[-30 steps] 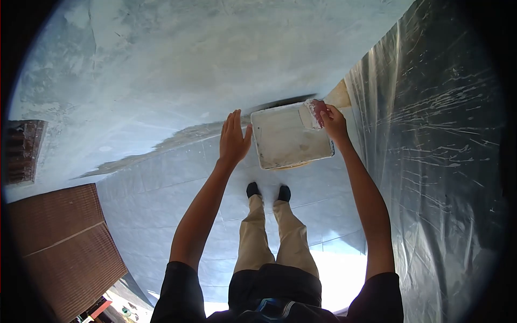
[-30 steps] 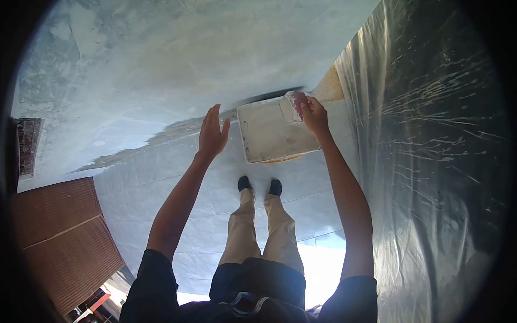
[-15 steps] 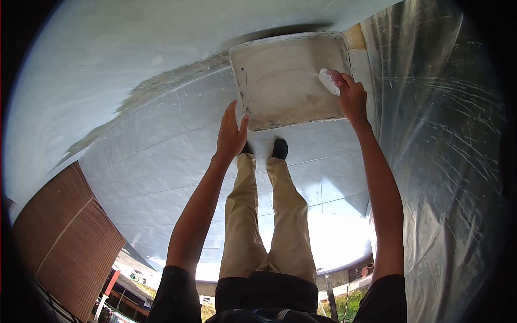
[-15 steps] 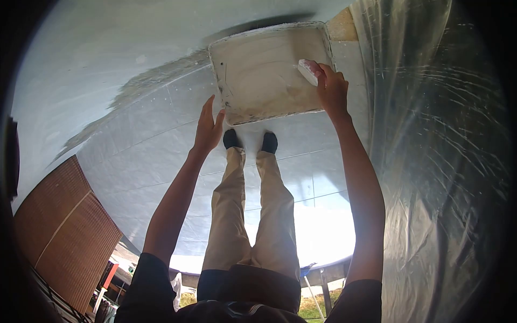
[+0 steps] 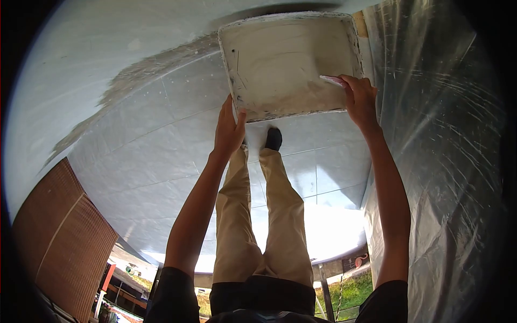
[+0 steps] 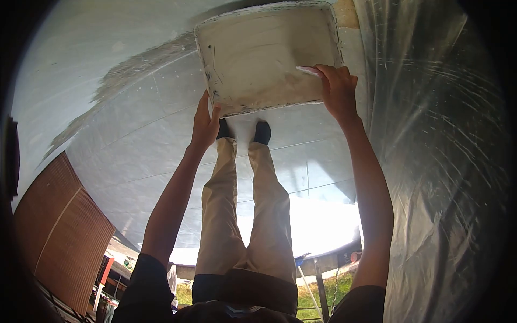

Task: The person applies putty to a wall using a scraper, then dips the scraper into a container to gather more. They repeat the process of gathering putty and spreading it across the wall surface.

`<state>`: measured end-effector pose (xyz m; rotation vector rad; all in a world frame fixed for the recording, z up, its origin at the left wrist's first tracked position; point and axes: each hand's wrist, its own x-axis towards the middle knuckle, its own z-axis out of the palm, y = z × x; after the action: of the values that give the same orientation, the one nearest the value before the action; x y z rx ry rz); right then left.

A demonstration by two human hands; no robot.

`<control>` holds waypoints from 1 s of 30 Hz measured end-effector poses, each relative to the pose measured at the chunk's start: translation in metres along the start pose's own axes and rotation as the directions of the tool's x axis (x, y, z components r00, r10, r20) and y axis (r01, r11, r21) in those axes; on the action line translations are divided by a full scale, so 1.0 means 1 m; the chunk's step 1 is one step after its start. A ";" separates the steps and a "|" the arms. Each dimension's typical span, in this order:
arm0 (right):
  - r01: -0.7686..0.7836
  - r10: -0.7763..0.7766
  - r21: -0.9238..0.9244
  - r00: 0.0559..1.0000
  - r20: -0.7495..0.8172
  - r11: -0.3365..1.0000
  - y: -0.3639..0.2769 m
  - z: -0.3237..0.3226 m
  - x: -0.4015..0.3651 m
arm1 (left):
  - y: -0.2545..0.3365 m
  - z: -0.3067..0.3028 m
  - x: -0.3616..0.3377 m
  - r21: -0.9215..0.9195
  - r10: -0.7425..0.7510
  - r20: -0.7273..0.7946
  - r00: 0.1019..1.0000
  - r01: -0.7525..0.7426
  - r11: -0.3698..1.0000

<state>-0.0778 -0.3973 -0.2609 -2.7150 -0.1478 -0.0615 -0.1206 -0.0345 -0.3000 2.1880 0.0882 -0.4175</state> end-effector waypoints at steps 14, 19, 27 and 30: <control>0.020 -0.022 0.019 0.987 0.162 1.000 0.010 -0.025 0.001 | -0.007 0.000 -0.001 -0.016 0.007 -0.004 1.000 -0.007 1.000; -0.011 0.001 0.044 0.974 0.226 0.999 0.012 -0.027 0.005 | -0.010 -0.003 -0.002 -0.025 -0.004 0.008 1.000 0.004 1.000; -0.022 -0.008 0.088 0.944 0.330 0.996 0.012 -0.034 0.015 | -0.017 -0.002 -0.004 -0.023 0.003 -0.001 1.000 -0.003 1.000; -0.012 -0.014 0.071 0.932 0.361 0.997 0.012 -0.038 0.019 | -0.017 -0.003 -0.004 -0.023 -0.014 0.001 1.000 0.014 1.000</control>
<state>-0.0583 -0.4216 -0.2296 -2.6271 -0.2528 0.4389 -0.1271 -0.0216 -0.3096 2.1658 0.1074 -0.4229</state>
